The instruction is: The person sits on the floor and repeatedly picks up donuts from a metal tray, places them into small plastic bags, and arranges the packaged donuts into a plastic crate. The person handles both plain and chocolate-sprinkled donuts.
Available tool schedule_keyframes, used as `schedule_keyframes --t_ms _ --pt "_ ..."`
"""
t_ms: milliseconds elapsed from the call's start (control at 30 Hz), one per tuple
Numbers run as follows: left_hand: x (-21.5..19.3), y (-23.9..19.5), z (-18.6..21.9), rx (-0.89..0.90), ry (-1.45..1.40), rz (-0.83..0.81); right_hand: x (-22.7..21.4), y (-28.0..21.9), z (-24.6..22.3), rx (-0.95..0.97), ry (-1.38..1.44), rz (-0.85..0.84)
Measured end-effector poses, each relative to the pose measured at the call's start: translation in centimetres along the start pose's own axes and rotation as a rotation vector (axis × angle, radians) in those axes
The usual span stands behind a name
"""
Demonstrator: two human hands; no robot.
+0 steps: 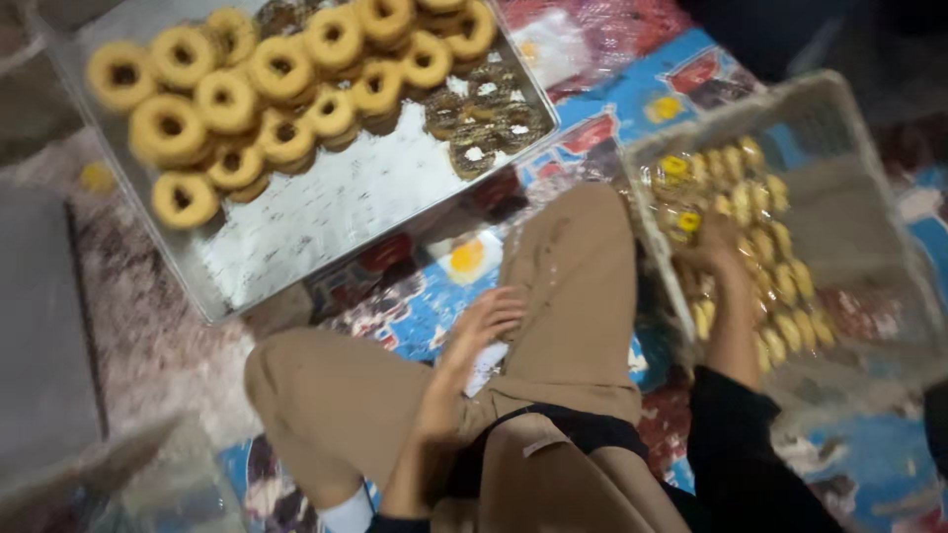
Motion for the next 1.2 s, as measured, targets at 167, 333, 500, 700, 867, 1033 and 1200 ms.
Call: schedule_keyframes --t_ms 167,333,500,700,867,1033,1200 --pt "-11.7 -13.4 2.3 0.299 -0.027 0.649 -0.6 -4.4 -13.7 -0.228 0.045 0.248" --pt "-14.6 -16.3 -0.2 0.41 0.032 0.673 19.6 2.1 -34.3 -0.755 -0.003 -0.304" --pt "-14.7 -15.8 -2.3 0.284 0.175 0.608 27.4 7.4 -37.0 -0.773 -0.337 0.089" --pt "-14.7 -5.8 -1.6 0.442 0.376 0.633 27.7 8.6 -37.7 -0.806 -0.392 0.048" --pt "-14.0 0.3 3.2 0.419 0.789 0.951 22.5 2.4 -37.4 -0.938 -0.404 -0.018" --pt "-4.9 3.4 4.3 0.299 0.905 0.607 13.7 -3.9 -32.0 -0.813 -0.295 -0.11" --pt "4.8 -0.6 3.8 0.794 1.293 0.443 10.8 -8.5 -30.1 -1.049 0.182 -0.274"
Point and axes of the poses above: each hand's wrist, its own y-axis towards the middle knuckle, its own x-axis out of the palm, z = x × y, the point moved 7 cm from there along y, towards the middle knuckle, and after that the axes turned 14 degrees about -z, right-handed, at the moved point
